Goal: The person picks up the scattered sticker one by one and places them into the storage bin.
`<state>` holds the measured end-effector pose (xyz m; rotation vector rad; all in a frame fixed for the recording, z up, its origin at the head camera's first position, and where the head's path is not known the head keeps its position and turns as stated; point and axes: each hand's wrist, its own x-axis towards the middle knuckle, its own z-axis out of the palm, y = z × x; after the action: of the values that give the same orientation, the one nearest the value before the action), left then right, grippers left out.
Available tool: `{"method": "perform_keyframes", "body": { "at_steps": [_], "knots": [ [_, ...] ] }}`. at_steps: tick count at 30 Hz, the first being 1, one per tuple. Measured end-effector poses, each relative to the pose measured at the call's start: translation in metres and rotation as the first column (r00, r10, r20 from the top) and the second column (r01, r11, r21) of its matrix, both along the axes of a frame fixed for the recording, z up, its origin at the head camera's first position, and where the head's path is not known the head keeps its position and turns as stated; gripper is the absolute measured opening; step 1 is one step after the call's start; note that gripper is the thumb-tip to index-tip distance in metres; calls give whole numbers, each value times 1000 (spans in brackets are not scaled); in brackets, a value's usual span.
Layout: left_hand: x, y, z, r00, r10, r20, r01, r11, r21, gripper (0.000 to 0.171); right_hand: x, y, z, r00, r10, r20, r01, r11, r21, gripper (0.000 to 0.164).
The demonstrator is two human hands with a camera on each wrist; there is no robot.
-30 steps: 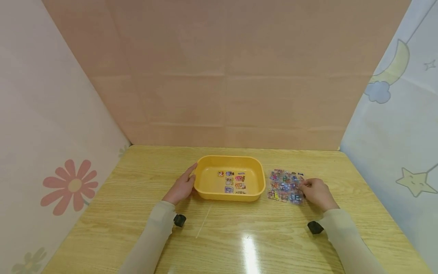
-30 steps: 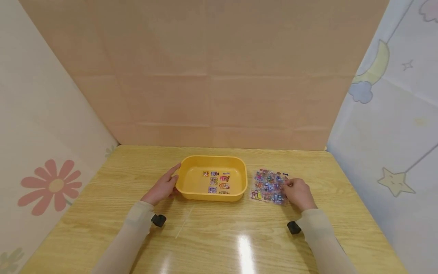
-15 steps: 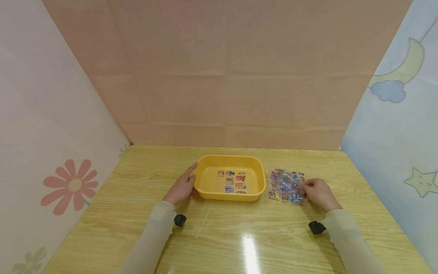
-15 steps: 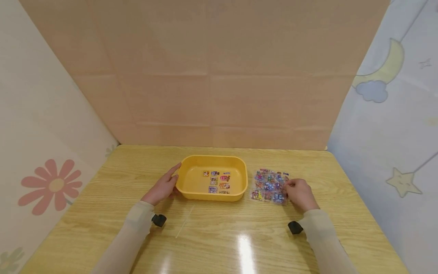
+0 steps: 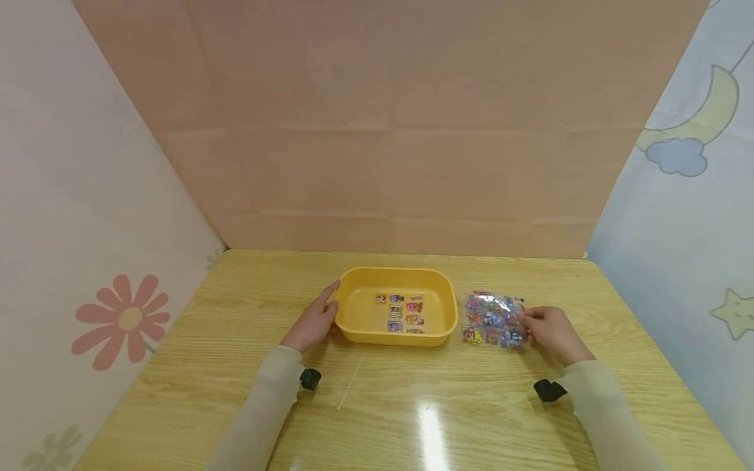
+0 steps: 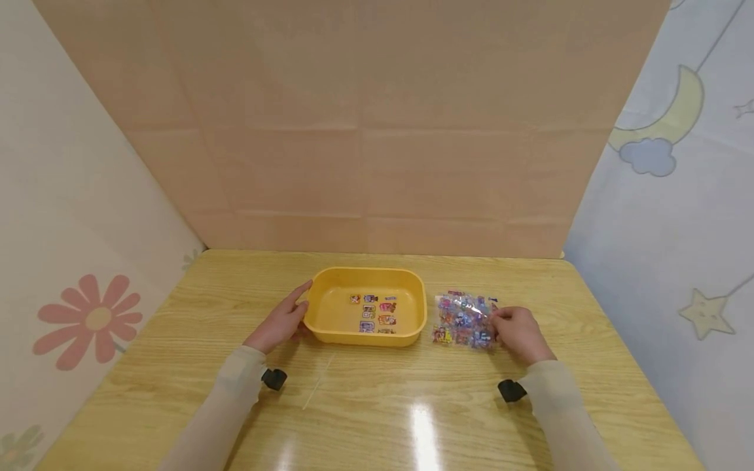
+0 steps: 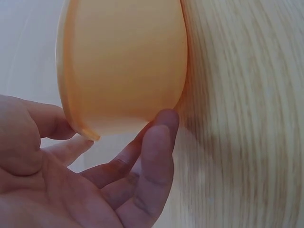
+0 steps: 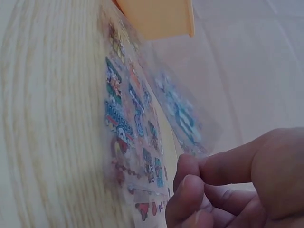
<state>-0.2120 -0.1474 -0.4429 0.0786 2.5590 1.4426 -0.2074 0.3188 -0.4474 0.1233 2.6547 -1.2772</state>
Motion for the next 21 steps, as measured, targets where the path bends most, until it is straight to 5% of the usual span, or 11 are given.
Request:
{"method": "perform_keyframes", "body": {
  "at_steps": [21],
  "knots": [
    [1,0,1,1000,9,21,-9,1000,12,54,3,-1,14,1000,7,4,-7,999,-37,45]
  ]
}}
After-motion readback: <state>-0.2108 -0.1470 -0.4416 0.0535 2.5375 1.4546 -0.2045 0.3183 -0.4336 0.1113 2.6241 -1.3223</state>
